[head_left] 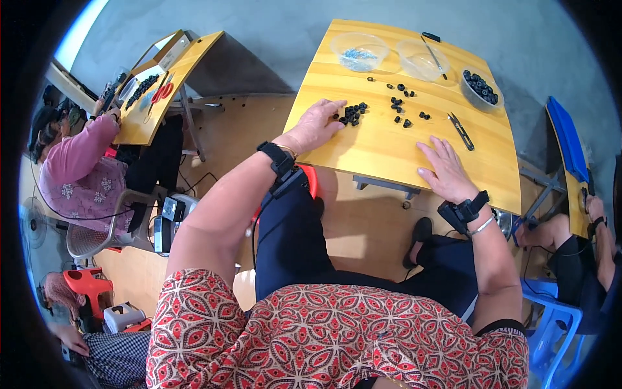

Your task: Assembling small black rubber and metal components at a workbench.

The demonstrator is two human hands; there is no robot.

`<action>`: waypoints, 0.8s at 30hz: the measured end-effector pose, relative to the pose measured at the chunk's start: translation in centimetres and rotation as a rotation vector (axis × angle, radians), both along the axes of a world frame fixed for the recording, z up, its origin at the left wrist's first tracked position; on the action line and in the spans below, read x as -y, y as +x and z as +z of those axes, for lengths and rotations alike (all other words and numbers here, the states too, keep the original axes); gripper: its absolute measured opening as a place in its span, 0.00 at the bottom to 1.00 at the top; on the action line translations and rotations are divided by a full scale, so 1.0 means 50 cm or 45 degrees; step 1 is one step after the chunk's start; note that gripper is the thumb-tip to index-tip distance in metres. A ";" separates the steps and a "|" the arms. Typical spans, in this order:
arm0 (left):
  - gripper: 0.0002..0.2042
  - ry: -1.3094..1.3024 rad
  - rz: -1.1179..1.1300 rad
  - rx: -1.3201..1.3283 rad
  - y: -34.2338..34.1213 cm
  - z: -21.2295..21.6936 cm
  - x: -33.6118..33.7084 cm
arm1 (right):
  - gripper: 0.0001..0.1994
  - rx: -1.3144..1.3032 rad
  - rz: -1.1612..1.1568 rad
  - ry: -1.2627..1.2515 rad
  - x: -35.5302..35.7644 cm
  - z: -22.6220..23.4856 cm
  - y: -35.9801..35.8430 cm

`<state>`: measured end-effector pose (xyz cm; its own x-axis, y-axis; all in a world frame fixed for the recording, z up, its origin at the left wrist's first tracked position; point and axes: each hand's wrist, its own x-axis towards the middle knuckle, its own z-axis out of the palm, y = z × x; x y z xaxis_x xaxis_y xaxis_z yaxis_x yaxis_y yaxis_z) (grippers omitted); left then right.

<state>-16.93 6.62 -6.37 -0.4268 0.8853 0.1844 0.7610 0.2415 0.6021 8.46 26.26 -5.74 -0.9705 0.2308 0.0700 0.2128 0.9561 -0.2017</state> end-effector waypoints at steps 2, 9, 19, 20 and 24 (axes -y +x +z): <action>0.23 0.022 0.001 -0.019 -0.006 -0.018 -0.002 | 0.25 0.047 0.051 -0.028 0.013 0.006 -0.009; 0.21 0.227 0.074 0.206 0.005 0.001 0.009 | 0.25 0.004 0.274 -0.126 0.075 0.024 -0.071; 0.15 0.506 0.690 0.645 -0.116 -0.076 0.321 | 0.24 0.015 0.550 0.130 0.079 0.056 -0.249; 0.14 0.355 0.778 0.705 -0.117 -0.116 0.348 | 0.24 0.035 0.564 0.110 0.097 0.053 -0.269; 0.14 -0.169 0.943 0.973 -0.106 -0.314 0.456 | 0.22 -0.050 0.639 0.468 0.136 -0.008 -0.354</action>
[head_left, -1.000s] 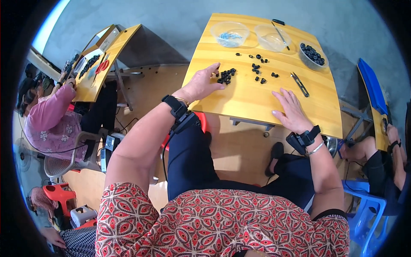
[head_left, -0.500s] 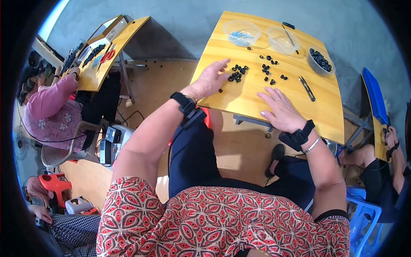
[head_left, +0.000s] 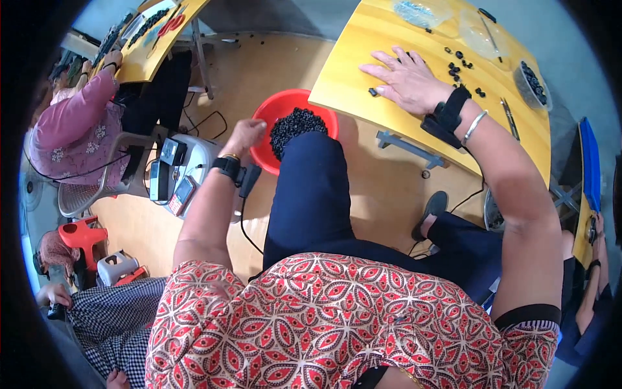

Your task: Assembling small black rubber and metal components at a workbench.

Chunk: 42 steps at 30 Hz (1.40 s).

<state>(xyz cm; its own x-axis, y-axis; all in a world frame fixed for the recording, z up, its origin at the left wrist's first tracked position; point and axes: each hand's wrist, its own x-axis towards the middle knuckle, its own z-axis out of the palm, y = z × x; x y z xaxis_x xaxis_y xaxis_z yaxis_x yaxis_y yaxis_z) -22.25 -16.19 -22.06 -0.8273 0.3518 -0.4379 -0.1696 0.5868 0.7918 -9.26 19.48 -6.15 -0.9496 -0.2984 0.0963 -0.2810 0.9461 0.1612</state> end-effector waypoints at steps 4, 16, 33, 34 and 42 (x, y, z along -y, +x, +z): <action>0.12 0.085 0.227 0.465 0.044 -0.137 0.039 | 0.23 0.206 0.019 -0.167 -0.055 -0.013 -0.048; 0.14 -0.298 0.037 0.456 0.004 -0.373 0.011 | 0.20 0.008 -0.183 -0.516 -0.094 0.062 0.084; 0.37 -0.693 -0.369 -0.299 -0.299 -0.551 -0.106 | 0.25 0.128 -0.705 -0.418 -0.055 0.005 0.277; 0.38 -0.696 -0.387 -0.289 -0.302 -0.555 -0.133 | 0.26 0.117 -0.706 -0.461 -0.054 0.005 0.280; 0.40 -0.979 -0.524 -0.040 -0.159 -0.549 -0.268 | 0.26 0.144 -0.733 -0.498 -0.060 -0.003 0.279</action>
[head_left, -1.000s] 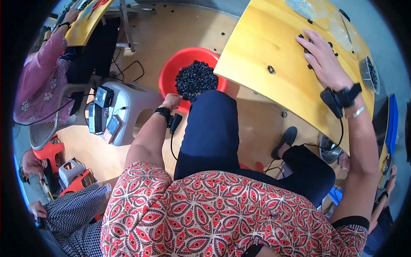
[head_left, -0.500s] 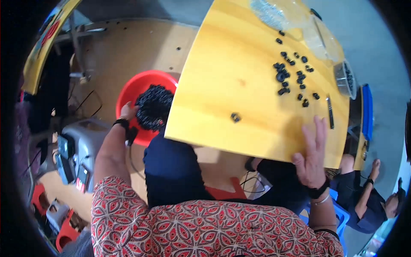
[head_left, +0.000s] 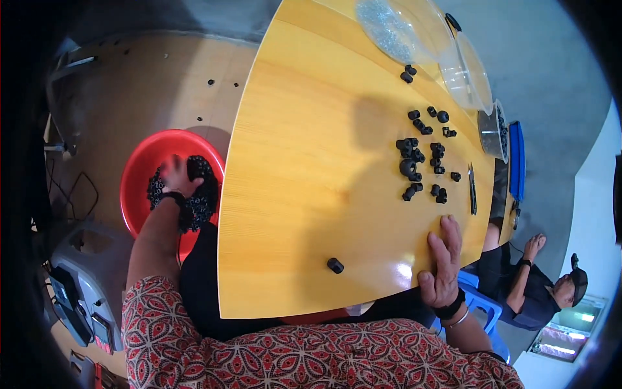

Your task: Assembling small black rubber and metal components at a workbench.

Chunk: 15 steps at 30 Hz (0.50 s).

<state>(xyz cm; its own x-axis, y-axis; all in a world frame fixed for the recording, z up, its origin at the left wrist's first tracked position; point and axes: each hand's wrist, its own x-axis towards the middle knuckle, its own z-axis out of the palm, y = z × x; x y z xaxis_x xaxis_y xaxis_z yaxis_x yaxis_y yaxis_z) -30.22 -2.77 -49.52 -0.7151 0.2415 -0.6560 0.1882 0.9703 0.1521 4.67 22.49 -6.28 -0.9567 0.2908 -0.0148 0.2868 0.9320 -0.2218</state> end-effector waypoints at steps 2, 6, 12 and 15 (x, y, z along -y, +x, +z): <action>0.35 -0.015 -0.206 -0.156 0.057 0.020 -0.010 | 0.26 0.000 -0.008 0.006 -0.001 0.001 0.000; 0.28 0.315 -0.348 -0.227 0.125 -0.083 0.089 | 0.26 -0.006 -0.020 -0.016 0.005 -0.003 -0.005; 0.22 0.464 -0.101 0.034 0.141 -0.057 0.090 | 0.26 -0.051 -0.019 0.045 0.008 -0.004 -0.002; 0.18 0.585 -0.108 -0.012 0.141 -0.101 0.112 | 0.26 -0.066 -0.004 0.039 0.006 -0.007 0.000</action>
